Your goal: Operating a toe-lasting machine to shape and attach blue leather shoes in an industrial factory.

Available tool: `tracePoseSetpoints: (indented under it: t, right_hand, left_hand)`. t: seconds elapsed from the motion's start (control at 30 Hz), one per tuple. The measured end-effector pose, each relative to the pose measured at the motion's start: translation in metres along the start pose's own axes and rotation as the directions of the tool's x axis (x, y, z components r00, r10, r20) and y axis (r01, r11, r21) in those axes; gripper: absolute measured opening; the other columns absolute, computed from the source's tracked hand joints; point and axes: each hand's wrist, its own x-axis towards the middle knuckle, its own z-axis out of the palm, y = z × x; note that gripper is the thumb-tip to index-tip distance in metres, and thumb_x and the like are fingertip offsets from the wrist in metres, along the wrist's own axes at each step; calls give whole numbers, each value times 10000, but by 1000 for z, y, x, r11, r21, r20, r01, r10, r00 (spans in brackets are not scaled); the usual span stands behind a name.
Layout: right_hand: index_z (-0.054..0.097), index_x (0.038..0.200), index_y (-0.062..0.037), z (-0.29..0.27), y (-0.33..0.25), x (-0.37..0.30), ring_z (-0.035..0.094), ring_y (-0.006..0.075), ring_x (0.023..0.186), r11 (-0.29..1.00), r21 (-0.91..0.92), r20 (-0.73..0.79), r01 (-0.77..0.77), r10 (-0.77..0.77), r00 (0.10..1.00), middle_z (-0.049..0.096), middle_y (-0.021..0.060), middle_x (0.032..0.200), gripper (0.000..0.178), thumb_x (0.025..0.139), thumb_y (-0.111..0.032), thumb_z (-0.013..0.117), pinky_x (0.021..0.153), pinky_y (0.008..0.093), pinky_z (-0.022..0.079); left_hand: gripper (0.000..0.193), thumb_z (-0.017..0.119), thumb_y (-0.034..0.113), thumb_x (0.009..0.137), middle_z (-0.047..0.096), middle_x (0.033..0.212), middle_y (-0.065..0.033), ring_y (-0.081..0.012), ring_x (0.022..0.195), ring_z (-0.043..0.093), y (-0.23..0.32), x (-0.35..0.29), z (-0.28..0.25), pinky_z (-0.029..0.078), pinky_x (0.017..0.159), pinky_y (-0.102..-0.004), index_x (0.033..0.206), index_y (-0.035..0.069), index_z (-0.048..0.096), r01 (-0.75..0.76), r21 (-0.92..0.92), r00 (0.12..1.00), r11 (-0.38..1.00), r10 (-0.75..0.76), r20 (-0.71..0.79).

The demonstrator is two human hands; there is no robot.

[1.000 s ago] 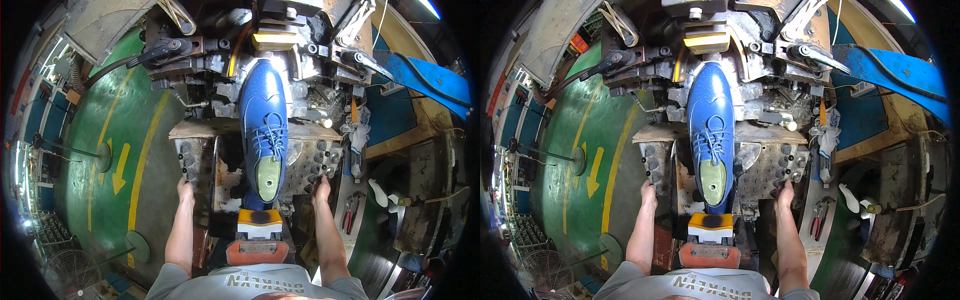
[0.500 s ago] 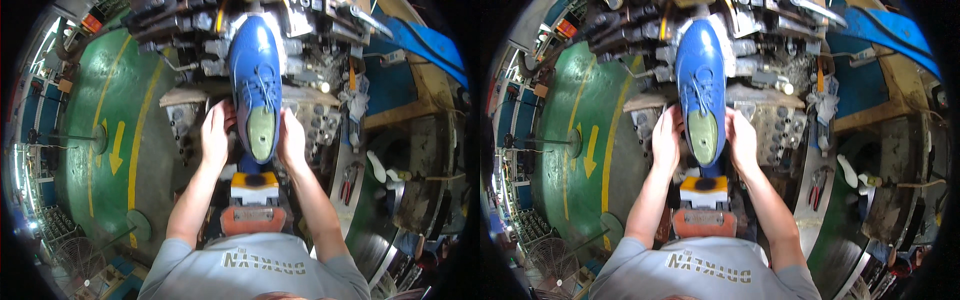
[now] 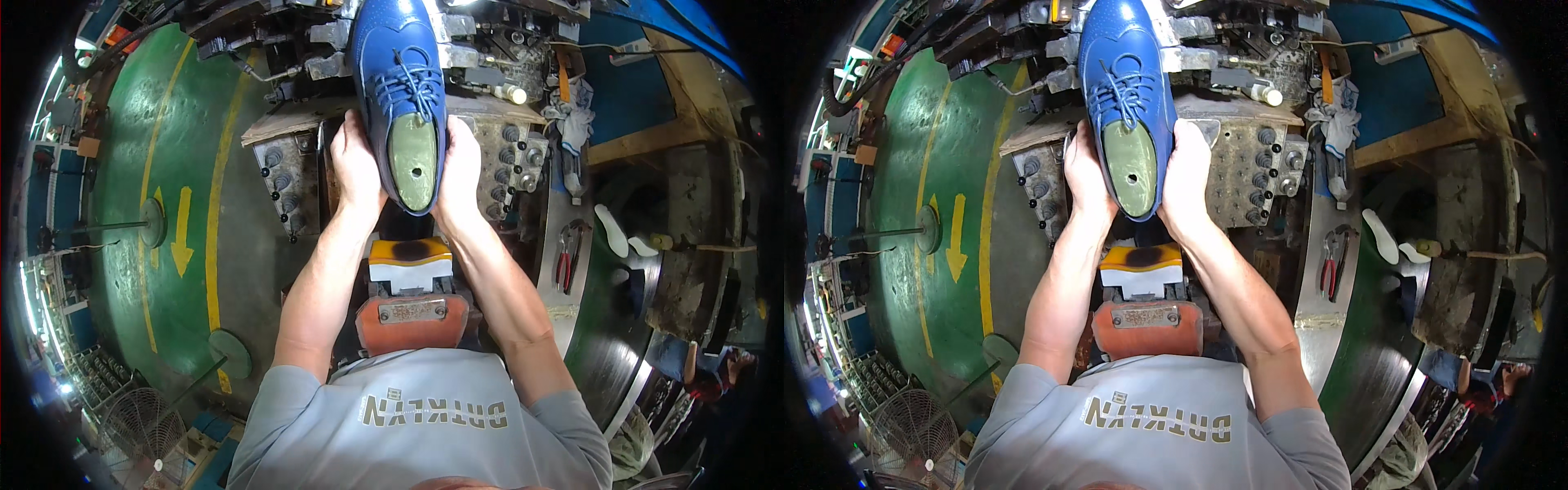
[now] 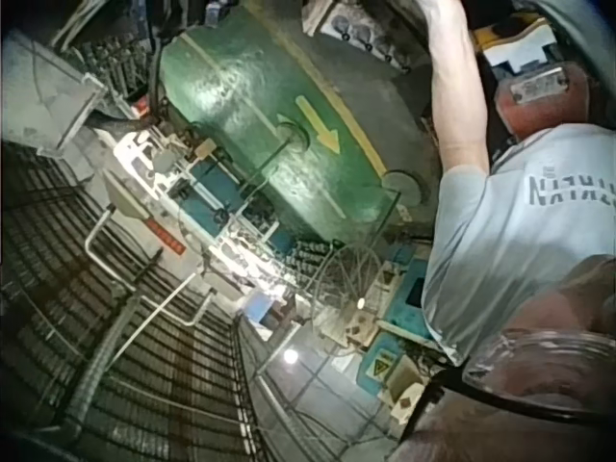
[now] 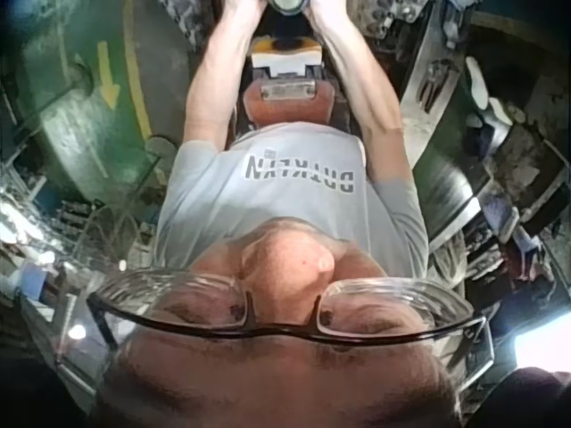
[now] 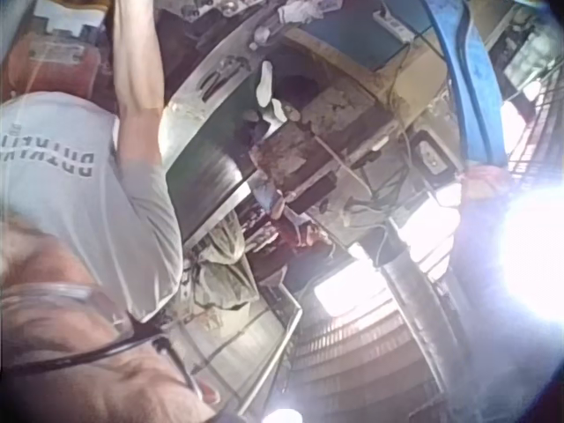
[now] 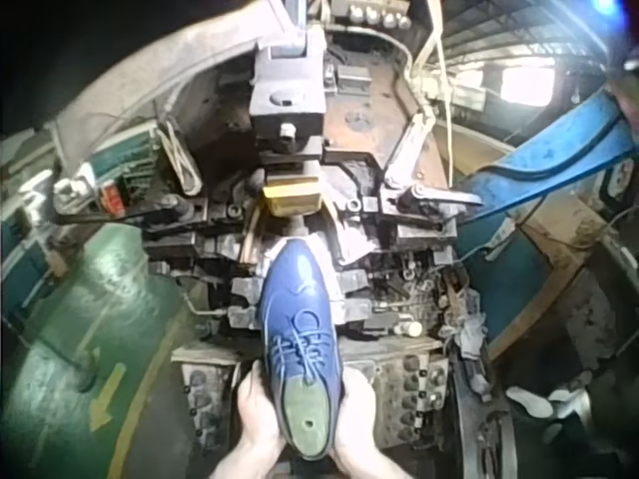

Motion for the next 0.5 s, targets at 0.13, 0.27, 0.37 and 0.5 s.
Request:
tracePoseSetpoints:
  t: [0.13, 0.27, 0.37, 0.5]
  right_hand:
    - [612, 959, -40, -21, 17, 17, 496, 98, 718, 995, -66, 73, 68, -63, 995, 506, 9, 793, 248, 995, -228, 455, 669, 276, 443]
    - [616, 1057, -78, -56, 4, -6, 493, 74, 709, 961, -277, 15, 8, -3, 1000, 518, -4, 805, 266, 999, -309, 500, 618, 236, 422]
    - [591, 1079, -53, -114, 13, -20, 486, 78, 693, 969, -235, -148, -72, 37, 988, 493, -20, 807, 253, 990, -284, 537, 615, 232, 419]
    - [580, 1063, -49, -187, 28, -42, 504, 83, 677, 979, -166, -272, -116, 67, 960, 513, -9, 804, 221, 992, -254, 541, 599, 229, 432]
  left_hand:
    - [336, 364, 289, 1050, 633, 1010, -79, -165, 921, 611, -10, 8, -5, 498, 851, -320, 1093, 35, 578, -3, -1, 999, 1000, 3, 43]
    - [318, 410, 300, 1037, 610, 915, -45, -115, 823, 570, -32, 0, -61, 479, 766, -276, 1058, 30, 575, -7, 349, 995, 937, -29, 96]
    - [247, 612, 201, 948, 629, 847, -62, -140, 762, 586, -59, -36, -116, 469, 681, -267, 1071, -12, 595, -8, 682, 997, 731, -51, 66]
    - [395, 665, 201, 889, 625, 1014, -103, -180, 946, 598, -73, -95, -146, 480, 833, -302, 1196, -17, 546, 156, 843, 933, 515, -357, 46]
